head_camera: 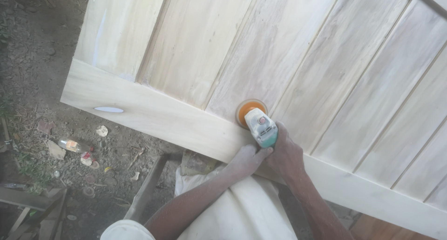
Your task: The person uses an electric orbital sander to smooth the surface of a large, light-colored wooden door or panel. They systematically move the tool across the flat panels and the raised frame, ensuring even coverage of the wood surface.
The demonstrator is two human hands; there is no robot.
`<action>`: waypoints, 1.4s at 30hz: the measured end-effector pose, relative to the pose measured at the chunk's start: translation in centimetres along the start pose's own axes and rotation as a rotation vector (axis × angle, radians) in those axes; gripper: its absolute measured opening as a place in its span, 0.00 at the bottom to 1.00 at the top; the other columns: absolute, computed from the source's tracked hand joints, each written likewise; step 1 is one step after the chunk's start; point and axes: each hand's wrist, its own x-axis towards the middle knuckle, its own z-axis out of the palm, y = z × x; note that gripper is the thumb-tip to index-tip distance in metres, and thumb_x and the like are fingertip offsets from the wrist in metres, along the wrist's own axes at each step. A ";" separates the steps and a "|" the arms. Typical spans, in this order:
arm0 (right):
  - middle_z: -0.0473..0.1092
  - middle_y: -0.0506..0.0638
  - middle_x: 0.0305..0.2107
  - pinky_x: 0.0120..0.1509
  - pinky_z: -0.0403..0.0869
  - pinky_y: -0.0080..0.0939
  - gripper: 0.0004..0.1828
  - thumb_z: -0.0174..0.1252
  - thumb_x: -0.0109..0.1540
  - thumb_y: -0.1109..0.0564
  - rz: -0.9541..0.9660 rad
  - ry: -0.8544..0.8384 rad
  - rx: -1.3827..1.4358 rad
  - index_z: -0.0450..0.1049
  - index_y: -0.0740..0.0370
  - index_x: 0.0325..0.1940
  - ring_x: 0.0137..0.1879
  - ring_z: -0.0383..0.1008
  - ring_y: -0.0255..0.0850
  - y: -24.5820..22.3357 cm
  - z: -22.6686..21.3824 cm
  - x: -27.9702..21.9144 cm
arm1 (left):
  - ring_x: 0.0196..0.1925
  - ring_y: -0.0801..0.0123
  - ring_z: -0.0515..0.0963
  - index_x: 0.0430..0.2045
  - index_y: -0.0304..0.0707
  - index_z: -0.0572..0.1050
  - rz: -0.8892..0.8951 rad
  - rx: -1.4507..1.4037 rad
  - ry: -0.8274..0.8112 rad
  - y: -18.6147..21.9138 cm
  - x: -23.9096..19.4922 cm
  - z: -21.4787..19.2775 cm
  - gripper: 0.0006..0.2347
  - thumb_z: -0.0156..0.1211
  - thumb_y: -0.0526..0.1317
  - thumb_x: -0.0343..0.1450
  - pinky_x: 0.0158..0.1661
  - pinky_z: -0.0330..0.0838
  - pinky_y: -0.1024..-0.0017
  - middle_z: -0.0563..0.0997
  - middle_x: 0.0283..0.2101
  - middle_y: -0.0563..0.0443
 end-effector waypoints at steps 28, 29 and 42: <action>0.77 0.66 0.35 0.44 0.76 0.62 0.45 0.65 0.56 0.48 0.095 0.028 -0.058 0.51 0.59 0.72 0.40 0.79 0.65 2.8 -1.3 3.0 | 0.46 0.40 0.81 0.47 0.31 0.75 0.046 0.158 0.006 3.6 3.5 0.7 0.25 0.46 0.58 0.74 0.48 0.71 0.51 0.83 0.39 0.32; 0.77 0.66 0.34 0.43 0.76 0.62 0.46 0.66 0.56 0.47 0.081 0.041 -0.055 0.51 0.60 0.72 0.40 0.79 0.65 2.7 -1.7 4.1 | 0.47 0.39 0.80 0.52 0.33 0.73 0.076 0.125 0.044 4.3 4.1 0.2 0.26 0.46 0.58 0.73 0.48 0.71 0.50 0.83 0.40 0.32; 0.73 0.66 0.49 0.46 0.77 0.58 0.46 0.68 0.51 0.52 -0.084 0.031 -0.008 0.54 0.64 0.69 0.49 0.78 0.62 -1.1 -1.4 3.3 | 0.43 0.41 0.82 0.40 0.27 0.78 0.013 0.050 0.074 2.3 1.7 -1.7 0.25 0.47 0.57 0.74 0.44 0.73 0.53 0.83 0.36 0.31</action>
